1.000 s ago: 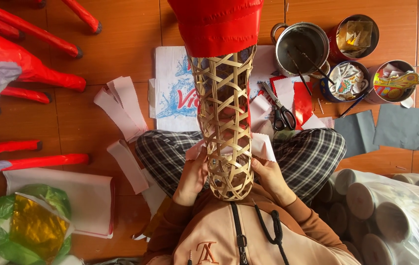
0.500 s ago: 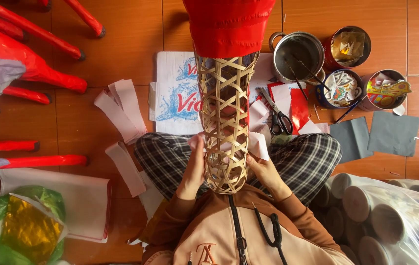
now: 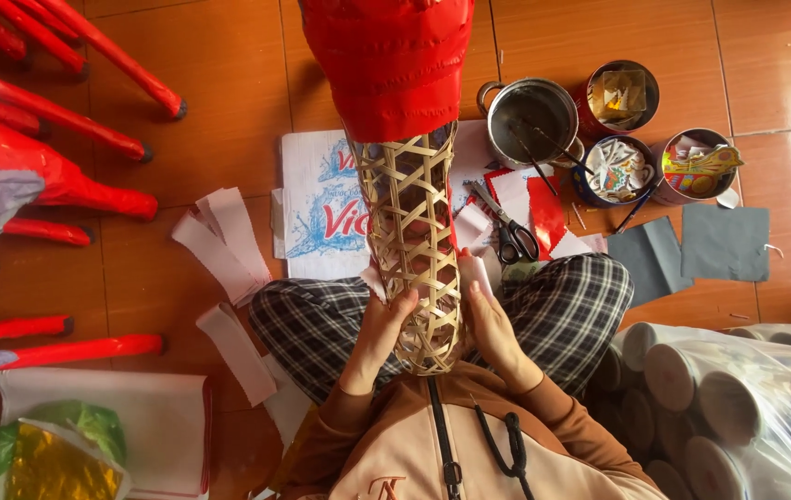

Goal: Applying paper strips to a bamboo frame to create a decorative figure

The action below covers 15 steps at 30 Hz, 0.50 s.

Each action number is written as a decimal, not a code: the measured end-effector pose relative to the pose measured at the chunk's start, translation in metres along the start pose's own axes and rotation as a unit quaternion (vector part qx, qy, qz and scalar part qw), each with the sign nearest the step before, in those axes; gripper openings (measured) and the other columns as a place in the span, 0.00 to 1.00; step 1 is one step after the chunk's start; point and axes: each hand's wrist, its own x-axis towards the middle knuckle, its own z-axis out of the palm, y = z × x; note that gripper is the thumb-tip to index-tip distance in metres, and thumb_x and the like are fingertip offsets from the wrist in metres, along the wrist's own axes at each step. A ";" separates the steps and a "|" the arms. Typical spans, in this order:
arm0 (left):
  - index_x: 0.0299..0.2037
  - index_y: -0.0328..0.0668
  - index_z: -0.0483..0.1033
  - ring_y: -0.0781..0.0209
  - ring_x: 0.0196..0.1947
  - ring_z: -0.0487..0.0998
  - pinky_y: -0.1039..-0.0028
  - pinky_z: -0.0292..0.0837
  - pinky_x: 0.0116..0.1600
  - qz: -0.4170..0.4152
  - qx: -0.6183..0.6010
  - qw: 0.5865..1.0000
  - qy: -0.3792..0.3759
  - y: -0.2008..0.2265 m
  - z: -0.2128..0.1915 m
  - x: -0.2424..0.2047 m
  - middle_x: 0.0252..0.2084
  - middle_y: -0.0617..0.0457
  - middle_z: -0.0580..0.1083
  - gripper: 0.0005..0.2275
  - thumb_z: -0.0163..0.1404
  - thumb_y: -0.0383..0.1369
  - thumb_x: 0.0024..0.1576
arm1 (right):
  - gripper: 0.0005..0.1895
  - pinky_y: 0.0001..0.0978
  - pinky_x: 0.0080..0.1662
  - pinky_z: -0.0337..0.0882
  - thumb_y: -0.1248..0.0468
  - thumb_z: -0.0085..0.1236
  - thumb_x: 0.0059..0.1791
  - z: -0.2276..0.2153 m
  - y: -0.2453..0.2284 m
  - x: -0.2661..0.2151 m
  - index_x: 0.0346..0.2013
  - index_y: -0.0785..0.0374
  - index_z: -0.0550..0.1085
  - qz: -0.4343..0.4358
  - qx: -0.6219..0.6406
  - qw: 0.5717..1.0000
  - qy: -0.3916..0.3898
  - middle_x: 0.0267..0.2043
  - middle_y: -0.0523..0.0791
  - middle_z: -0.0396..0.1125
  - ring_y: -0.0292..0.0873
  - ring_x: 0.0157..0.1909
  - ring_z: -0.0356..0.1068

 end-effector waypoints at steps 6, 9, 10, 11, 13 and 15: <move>0.70 0.29 0.31 0.32 0.71 0.49 0.47 0.41 0.72 0.036 0.070 0.997 -0.023 0.048 0.022 -0.013 0.71 0.23 0.44 0.47 0.50 0.52 0.55 | 0.31 0.63 0.69 0.34 0.54 0.29 0.58 0.036 -0.063 -0.005 0.73 0.65 0.44 0.026 -0.220 0.974 -0.048 0.74 0.63 0.36 0.65 0.74 0.34; 0.70 0.29 0.29 0.26 0.69 0.50 0.43 0.45 0.70 0.029 0.077 0.996 -0.018 0.060 0.024 -0.019 0.70 0.19 0.44 0.47 0.45 0.55 0.54 | 0.33 0.63 0.67 0.40 0.51 0.29 0.57 0.038 -0.058 -0.005 0.75 0.57 0.38 0.007 -0.292 0.954 -0.071 0.77 0.57 0.31 0.66 0.74 0.31; 0.71 0.31 0.27 0.26 0.69 0.49 0.43 0.46 0.69 0.038 0.090 0.995 -0.014 0.063 0.024 -0.020 0.70 0.20 0.43 0.45 0.43 0.53 0.56 | 0.35 0.62 0.67 0.42 0.50 0.29 0.57 0.040 -0.059 -0.004 0.75 0.56 0.37 0.006 -0.315 0.946 -0.074 0.77 0.58 0.31 0.66 0.74 0.31; 0.71 0.34 0.24 0.25 0.69 0.48 0.44 0.47 0.69 0.047 0.104 0.993 -0.010 0.065 0.024 -0.020 0.71 0.22 0.43 0.44 0.42 0.51 0.58 | 0.36 0.61 0.67 0.43 0.48 0.29 0.56 0.041 -0.060 -0.003 0.75 0.55 0.35 0.003 -0.337 0.938 -0.077 0.76 0.59 0.31 0.66 0.74 0.32; 0.71 0.34 0.24 0.24 0.69 0.49 0.43 0.48 0.68 0.043 0.114 0.992 -0.011 0.074 0.026 -0.025 0.71 0.21 0.43 0.43 0.41 0.52 0.59 | 0.37 0.60 0.67 0.46 0.46 0.28 0.55 0.044 -0.069 -0.004 0.75 0.53 0.34 0.002 -0.355 0.931 -0.084 0.77 0.58 0.31 0.66 0.73 0.33; 0.72 0.34 0.24 0.24 0.68 0.49 0.43 0.49 0.68 0.039 0.123 0.992 -0.013 0.072 0.024 -0.023 0.70 0.20 0.43 0.43 0.39 0.52 0.59 | 0.38 0.59 0.66 0.48 0.44 0.28 0.54 0.045 -0.074 -0.004 0.75 0.51 0.33 0.002 -0.374 0.923 -0.089 0.77 0.57 0.31 0.66 0.73 0.35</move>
